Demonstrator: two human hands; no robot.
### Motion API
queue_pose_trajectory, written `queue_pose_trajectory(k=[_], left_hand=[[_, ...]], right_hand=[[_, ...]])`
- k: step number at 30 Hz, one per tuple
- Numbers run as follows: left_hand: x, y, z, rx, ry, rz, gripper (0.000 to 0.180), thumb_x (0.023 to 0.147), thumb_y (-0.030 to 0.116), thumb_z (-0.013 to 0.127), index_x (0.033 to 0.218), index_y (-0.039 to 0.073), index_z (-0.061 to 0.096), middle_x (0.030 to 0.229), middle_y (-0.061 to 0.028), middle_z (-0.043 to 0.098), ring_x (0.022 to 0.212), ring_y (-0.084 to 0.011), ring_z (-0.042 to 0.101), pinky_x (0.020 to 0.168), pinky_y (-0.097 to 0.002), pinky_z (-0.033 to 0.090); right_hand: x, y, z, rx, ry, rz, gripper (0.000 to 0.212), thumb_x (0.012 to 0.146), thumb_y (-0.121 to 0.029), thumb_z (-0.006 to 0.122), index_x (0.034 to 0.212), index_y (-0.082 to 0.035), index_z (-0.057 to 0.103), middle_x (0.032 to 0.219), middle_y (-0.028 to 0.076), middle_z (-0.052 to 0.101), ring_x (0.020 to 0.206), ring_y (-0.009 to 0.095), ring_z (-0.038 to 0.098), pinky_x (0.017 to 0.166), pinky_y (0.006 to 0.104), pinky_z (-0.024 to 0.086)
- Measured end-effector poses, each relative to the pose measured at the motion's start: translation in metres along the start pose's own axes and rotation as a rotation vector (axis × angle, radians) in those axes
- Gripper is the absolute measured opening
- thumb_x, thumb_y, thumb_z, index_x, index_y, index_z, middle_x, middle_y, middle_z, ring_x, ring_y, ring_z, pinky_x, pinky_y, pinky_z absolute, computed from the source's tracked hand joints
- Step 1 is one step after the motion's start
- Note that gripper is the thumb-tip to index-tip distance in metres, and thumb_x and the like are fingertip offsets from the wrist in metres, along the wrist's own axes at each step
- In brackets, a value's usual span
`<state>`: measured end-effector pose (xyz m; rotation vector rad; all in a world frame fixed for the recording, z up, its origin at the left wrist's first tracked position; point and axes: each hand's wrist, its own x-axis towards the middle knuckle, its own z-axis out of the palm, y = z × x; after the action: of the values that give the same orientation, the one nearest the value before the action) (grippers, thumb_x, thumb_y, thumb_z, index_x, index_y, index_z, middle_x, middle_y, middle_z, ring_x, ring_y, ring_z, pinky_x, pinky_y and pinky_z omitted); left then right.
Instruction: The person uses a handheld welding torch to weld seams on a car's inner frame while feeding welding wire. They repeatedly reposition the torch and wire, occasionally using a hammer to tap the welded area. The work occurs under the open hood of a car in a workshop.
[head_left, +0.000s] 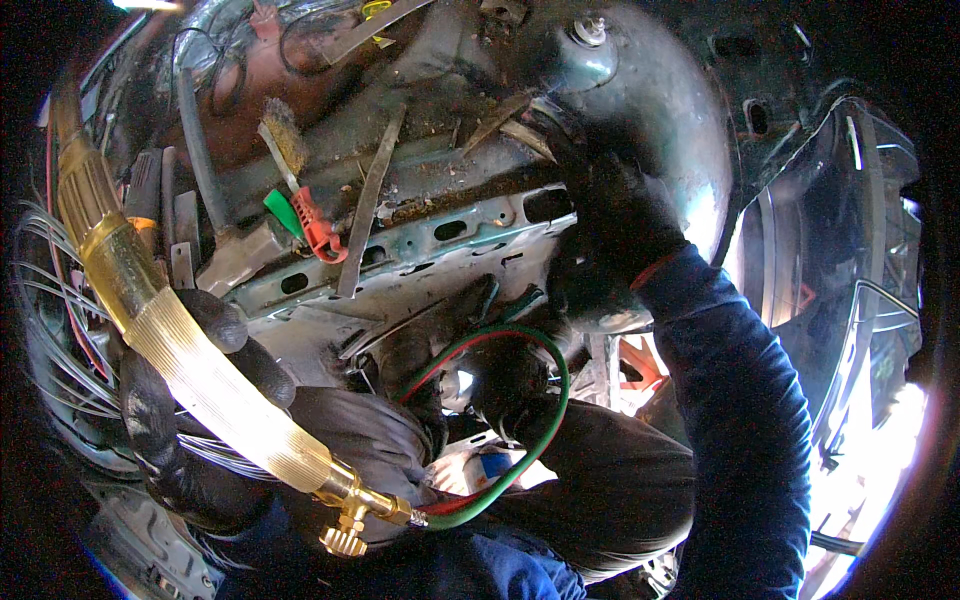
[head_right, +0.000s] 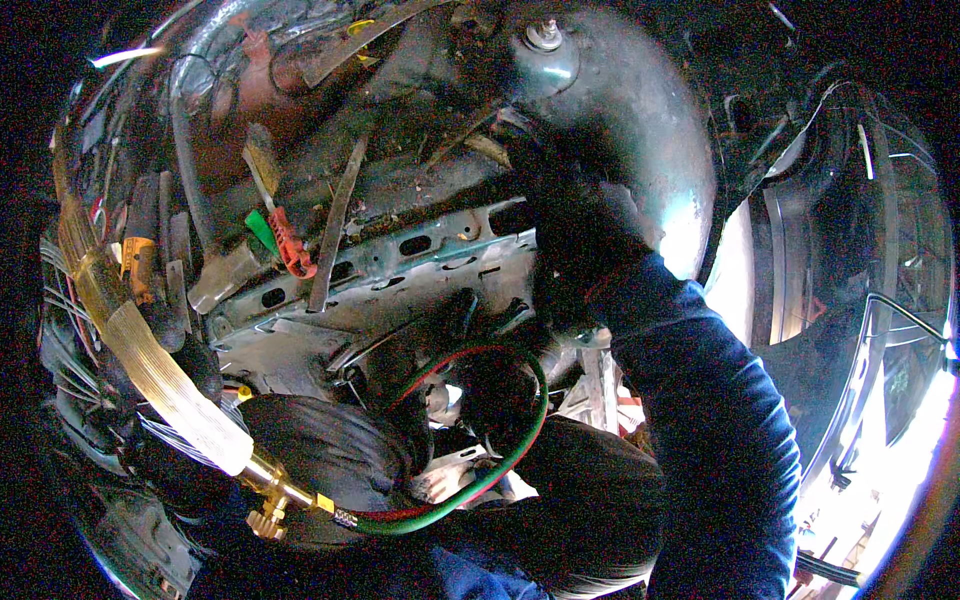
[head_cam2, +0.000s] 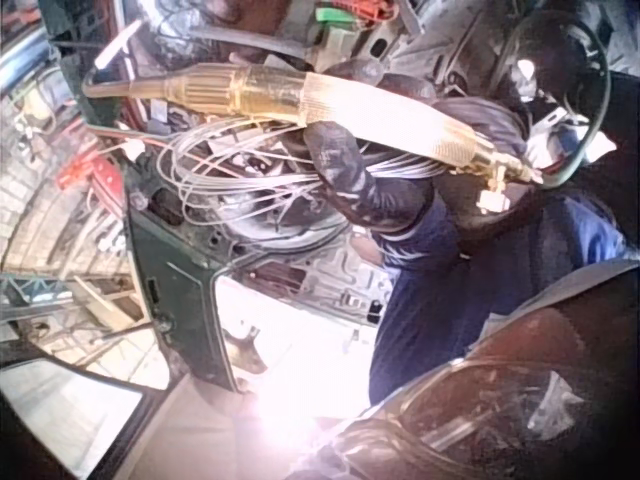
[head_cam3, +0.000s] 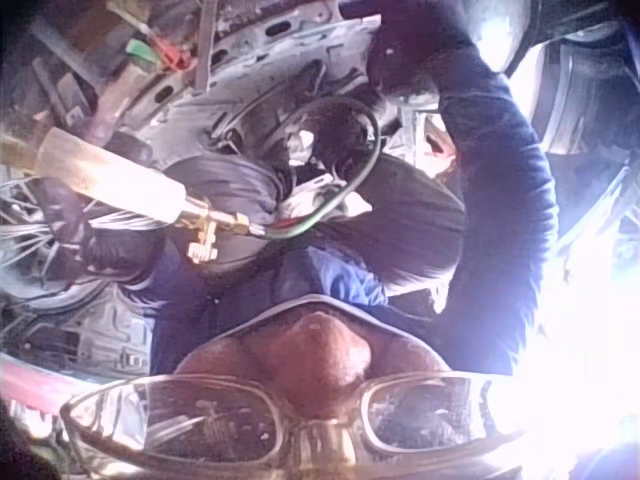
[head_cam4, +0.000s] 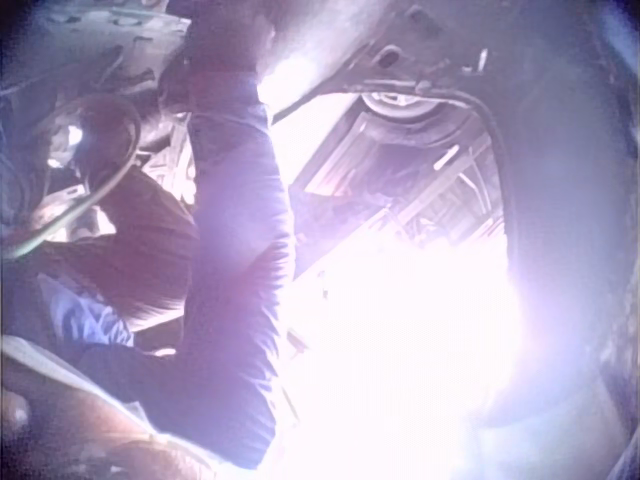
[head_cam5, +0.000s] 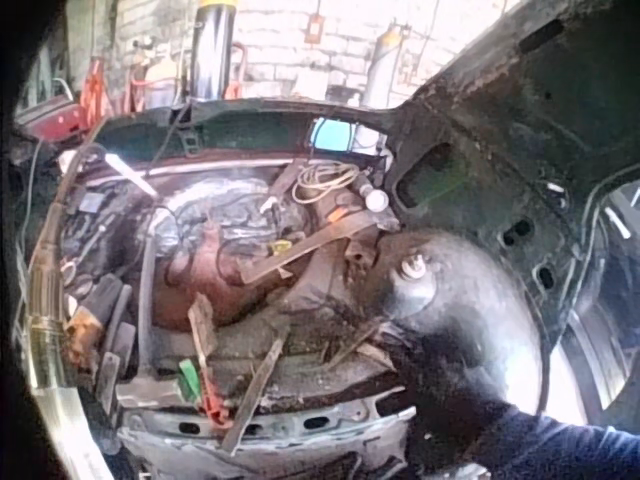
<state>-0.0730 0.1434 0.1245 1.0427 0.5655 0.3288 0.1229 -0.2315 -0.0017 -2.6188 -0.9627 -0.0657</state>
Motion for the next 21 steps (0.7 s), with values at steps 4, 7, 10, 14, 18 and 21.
queue_pose_trajectory(k=[4,7,10,14,18,21], left_hand=[[0.002,-0.001,-0.003,-0.005,-0.002,-0.012,0.048,0.105,0.037,0.062,0.13,-0.004,0.059,0.105,-0.0186,0.072,0.074,-0.0259,0.072,0.064,-0.038,0.063],[0.002,0.0,-0.004,-0.009,-0.01,-0.013,0.048,0.105,0.037,0.062,0.13,-0.004,0.059,0.105,-0.0186,0.072,0.074,-0.0259,0.072,0.064,-0.038,0.063],[0.002,0.003,-0.008,-0.013,0.003,-0.01,0.048,0.105,0.037,0.063,0.13,-0.004,0.059,0.105,-0.0185,0.072,0.074,-0.0259,0.072,0.064,-0.038,0.063],[0.004,0.003,-0.012,-0.012,0.011,-0.011,0.048,0.104,0.037,0.063,0.13,-0.004,0.059,0.104,-0.0185,0.072,0.074,-0.0259,0.072,0.064,-0.038,0.063],[0.006,0.003,-0.014,-0.03,0.013,-0.015,0.049,0.104,0.037,0.063,0.13,-0.004,0.059,0.104,-0.0185,0.072,0.074,-0.0259,0.072,0.064,-0.038,0.063],[0.006,0.002,-0.016,-0.034,0.01,-0.026,0.049,0.104,0.037,0.063,0.13,-0.004,0.059,0.104,-0.0185,0.072,0.074,-0.026,0.072,0.064,-0.038,0.063]], right_hand=[[0.008,-0.008,-0.011,-0.168,-0.023,-0.063,0.033,0.095,-0.016,0.067,0.126,-0.007,0.065,0.097,0.018,0.07,0.085,0.04,0.07,0.067,0.0514,0.056],[0.014,-0.029,-0.026,-0.258,-0.044,-0.107,0.031,0.096,-0.017,0.068,0.125,-0.007,0.065,0.097,0.017,0.07,0.085,0.039,0.071,0.067,0.0506,0.056],[0.016,-0.061,-0.045,0.046,-0.215,0.075,0.03,0.097,-0.019,0.069,0.124,-0.006,0.066,0.096,0.017,0.071,0.083,0.037,0.071,0.067,0.0487,0.056],[0.019,-0.097,-0.086,0.285,-0.442,0.268,0.027,0.097,-0.019,0.071,0.121,-0.005,0.068,0.091,0.015,0.071,0.078,0.029,0.07,0.069,0.0427,0.056],[0.026,-0.078,-0.117,-0.001,-0.466,-0.118,0.024,0.099,-0.021,0.07,0.116,-0.004,0.071,0.093,0.017,0.073,0.077,0.033,0.072,0.071,0.0413,0.059],[0.026,-0.079,-0.13,-0.284,-0.585,-0.062,0.028,0.099,-0.018,0.067,0.124,-0.006,0.07,0.107,0.019,0.074,0.087,0.038,0.073,0.077,0.046,0.06]])
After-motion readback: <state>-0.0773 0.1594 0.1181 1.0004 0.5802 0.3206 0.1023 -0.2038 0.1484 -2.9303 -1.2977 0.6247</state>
